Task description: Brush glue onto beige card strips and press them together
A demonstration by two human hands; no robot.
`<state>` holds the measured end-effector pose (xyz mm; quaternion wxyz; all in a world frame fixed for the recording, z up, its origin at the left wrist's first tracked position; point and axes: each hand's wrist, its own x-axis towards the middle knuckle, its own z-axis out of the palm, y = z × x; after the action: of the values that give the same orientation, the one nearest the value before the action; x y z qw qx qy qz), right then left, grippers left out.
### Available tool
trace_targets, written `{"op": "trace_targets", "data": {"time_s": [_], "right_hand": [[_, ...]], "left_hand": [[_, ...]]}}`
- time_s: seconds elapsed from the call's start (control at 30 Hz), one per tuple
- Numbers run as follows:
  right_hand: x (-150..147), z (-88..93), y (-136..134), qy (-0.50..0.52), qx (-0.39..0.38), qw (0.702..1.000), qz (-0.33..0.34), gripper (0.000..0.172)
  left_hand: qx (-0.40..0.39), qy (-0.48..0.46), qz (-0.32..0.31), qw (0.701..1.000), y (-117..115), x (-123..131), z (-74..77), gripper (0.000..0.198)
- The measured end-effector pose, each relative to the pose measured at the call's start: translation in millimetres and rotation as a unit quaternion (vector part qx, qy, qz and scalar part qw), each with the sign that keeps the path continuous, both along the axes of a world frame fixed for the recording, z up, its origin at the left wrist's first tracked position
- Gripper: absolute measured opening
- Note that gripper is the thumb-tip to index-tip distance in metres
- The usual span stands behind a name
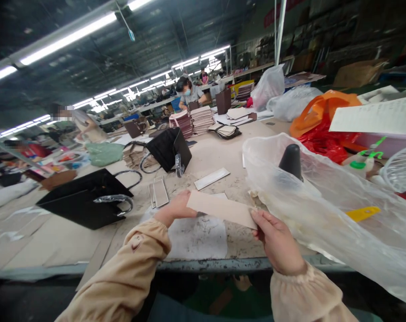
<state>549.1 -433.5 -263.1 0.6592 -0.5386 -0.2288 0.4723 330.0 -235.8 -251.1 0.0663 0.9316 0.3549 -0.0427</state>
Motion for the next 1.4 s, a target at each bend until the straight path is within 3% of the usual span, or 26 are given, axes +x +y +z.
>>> {"op": "trace_targets", "data": {"time_s": [0.17, 0.3, 0.37, 0.43, 0.5, 0.67, 0.87, 1.1, 1.4], "right_hand": [[-4, -2.8, -2, -0.055, -0.023, 0.997, 0.051, 0.028], [-12, -9.9, 0, -0.167, -0.079, 0.977, 0.110, 0.031], [-18, -13.2, 2, -0.209, -0.102, 0.961, 0.147, 0.034], [-25, -15.8, 5, -0.238, -0.118, 0.947, 0.180, 0.036], [-33, -17.5, 9, -0.257, -0.131, 0.935, 0.208, 0.036], [-48, -17.2, 26, -0.308, -0.158, 0.904, 0.250, 0.034], [-55, -20.0, 39, -0.376, -0.175, 0.873, 0.256, 0.033], [-57, -28.5, 43, -0.396, -0.173, 0.863, 0.262, 0.033], [-59, -24.9, 45, -0.416, -0.197, 0.847, 0.266, 0.031]], "left_hand": [[-0.009, -0.006, -0.003, 1.000, -60, -58, -9.5, 0.071], [-0.035, -0.076, 0.055, 0.995, -91, -99, -21.8, 0.089], [-0.018, -0.133, 0.107, 0.985, -99, -118, -27.5, 0.070], [0.002, -0.187, 0.156, 0.970, -105, -134, -33.2, 0.036], [0.007, -0.233, 0.181, 0.956, -112, -145, -38.8, 0.020], [-0.011, -0.302, 0.168, 0.939, -126, -148, -47.9, 0.015], [-0.015, -0.286, 0.133, 0.949, -123, -146, -52.4, 0.017], [-0.006, -0.251, 0.119, 0.961, -123, -143, -52.7, 0.019], [-0.012, -0.250, 0.108, 0.962, -123, -141, -53.5, 0.018]]}}
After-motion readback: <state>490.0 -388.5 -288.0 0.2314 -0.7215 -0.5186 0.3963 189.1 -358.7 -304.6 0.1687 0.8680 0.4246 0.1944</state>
